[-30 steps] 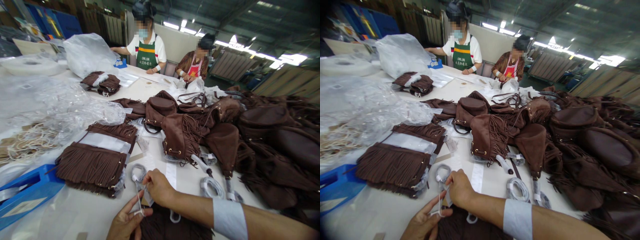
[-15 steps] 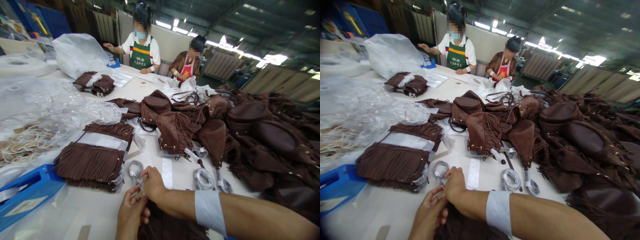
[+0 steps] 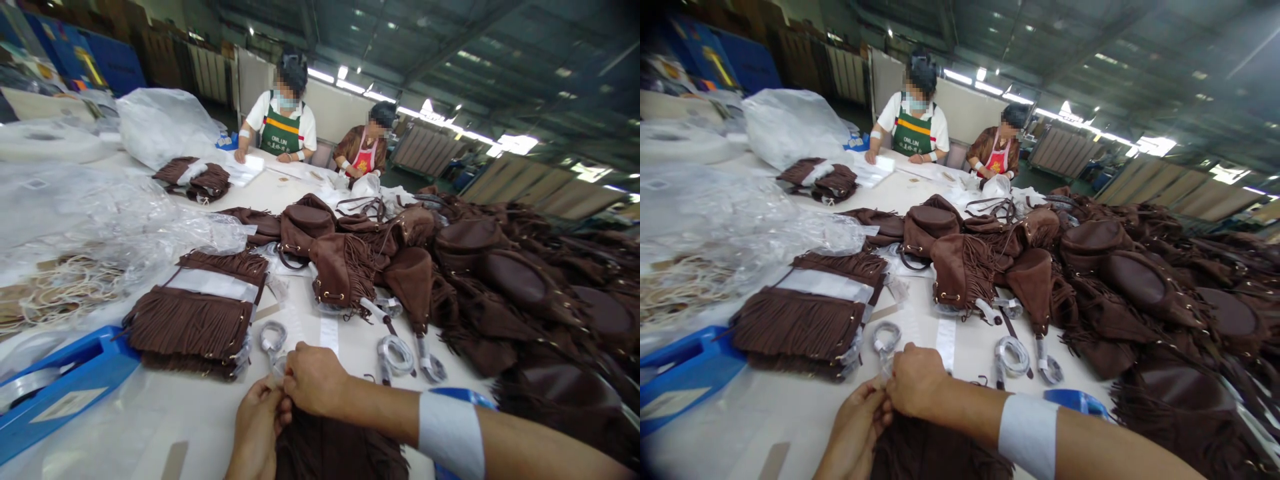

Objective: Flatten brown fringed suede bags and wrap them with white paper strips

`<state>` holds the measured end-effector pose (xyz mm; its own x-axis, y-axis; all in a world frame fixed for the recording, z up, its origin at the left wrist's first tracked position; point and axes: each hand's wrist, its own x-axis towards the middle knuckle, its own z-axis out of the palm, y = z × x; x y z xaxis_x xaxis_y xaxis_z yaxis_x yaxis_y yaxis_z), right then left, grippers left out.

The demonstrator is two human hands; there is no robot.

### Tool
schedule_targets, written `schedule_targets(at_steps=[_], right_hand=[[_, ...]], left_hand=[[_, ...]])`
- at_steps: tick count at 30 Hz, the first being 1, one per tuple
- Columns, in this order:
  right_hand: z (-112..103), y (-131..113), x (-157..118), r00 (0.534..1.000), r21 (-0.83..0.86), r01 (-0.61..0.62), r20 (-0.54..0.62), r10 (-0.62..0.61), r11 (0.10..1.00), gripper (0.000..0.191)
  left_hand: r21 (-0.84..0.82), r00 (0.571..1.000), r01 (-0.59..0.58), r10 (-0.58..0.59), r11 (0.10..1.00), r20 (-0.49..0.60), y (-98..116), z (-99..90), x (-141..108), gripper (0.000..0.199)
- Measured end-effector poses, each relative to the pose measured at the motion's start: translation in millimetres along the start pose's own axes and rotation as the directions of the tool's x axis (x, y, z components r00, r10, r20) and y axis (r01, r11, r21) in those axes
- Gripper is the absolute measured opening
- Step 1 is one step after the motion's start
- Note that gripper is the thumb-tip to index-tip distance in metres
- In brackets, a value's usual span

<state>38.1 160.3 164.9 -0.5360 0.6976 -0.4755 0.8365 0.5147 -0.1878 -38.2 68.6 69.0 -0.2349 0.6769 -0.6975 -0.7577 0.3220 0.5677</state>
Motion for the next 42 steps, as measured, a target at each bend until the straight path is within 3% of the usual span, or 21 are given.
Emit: schedule_targets(at_steps=[4, 9, 16, 20, 29, 34, 37, 42], right_hand=[[-1, -9, 0, 0.991, 0.0, -0.077, 0.109, 0.076, 0.997, 0.029], [4, -17, 4, 0.984, -0.009, -0.079, 0.159, 0.079, 0.997, 0.027], [13, -15, 5, 0.99, 0.028, -0.076, 0.117, 0.072, 0.997, 0.026], [19, -8, 5, 0.998, 0.044, -0.029, 0.055, 0.027, 0.999, 0.029], [27, -10, 20, 0.988, -0.002, 0.134, 0.078, -0.133, 0.991, 0.023], [32, -2, 25, 0.982, 0.029, 0.183, 0.051, -0.185, 0.983, 0.023], [30, 2, 23, 0.98, 0.116, 0.185, 0.046, -0.191, 0.976, 0.019], [31, 0, 19, 0.994, 0.416, 0.084, 0.031, -0.106, 0.906, 0.012]], left_hand=[[-0.054, 0.999, 0.044, -0.044, 0.998, -0.008, 6, -4.1, -1, 0.012], [-0.096, 0.997, 0.075, -0.075, 0.993, 0.001, 11, -5.8, -1, 0.012], [-0.079, 0.993, 0.117, -0.117, 0.99, 0.007, 13, -10.5, 3, 0.011], [-0.053, 0.995, 0.102, -0.103, 0.993, -0.017, 12, -12.4, 5, 0.008], [0.045, 0.998, -0.053, 0.054, 0.998, -0.022, -1, -15.3, 1, 0.037], [0.016, 0.999, -0.03, 0.03, 0.999, -0.018, 1, -20.4, 1, 0.034], [-0.038, 1.0, 0.022, -0.022, 0.999, -0.001, 7, -21.7, 5, 0.025], [-0.104, 0.995, 0.103, -0.101, 0.989, 0.019, 12, -18.8, 12, 0.01]])
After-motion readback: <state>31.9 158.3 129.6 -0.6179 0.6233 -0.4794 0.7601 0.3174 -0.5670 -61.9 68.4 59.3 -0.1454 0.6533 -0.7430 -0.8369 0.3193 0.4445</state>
